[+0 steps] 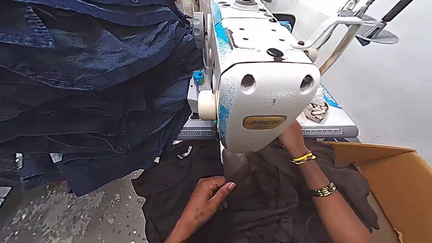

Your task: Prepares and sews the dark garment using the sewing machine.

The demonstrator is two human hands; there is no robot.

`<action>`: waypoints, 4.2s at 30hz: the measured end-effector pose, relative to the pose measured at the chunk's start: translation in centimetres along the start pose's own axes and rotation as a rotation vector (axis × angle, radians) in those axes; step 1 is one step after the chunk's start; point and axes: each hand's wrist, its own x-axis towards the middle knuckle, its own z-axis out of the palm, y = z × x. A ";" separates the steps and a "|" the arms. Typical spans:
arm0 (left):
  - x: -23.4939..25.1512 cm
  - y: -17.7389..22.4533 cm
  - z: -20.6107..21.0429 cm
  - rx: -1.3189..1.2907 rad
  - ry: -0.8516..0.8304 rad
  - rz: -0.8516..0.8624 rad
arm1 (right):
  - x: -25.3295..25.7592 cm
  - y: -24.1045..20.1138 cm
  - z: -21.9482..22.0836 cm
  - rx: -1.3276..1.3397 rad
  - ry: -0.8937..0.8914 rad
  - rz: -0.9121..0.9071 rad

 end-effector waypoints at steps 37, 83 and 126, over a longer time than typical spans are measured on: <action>0.9 1.3 -1.3 -0.470 -0.050 -0.214 | -3.8 -9.7 -3.3 0.976 -0.519 0.228; -1.6 -1.4 -0.7 -0.290 0.151 0.152 | -2.3 -7.6 -4.6 0.208 0.110 -0.156; 1.9 -1.5 -4.9 -0.156 0.505 -0.132 | 0.2 -1.9 -0.2 -0.128 -0.070 0.054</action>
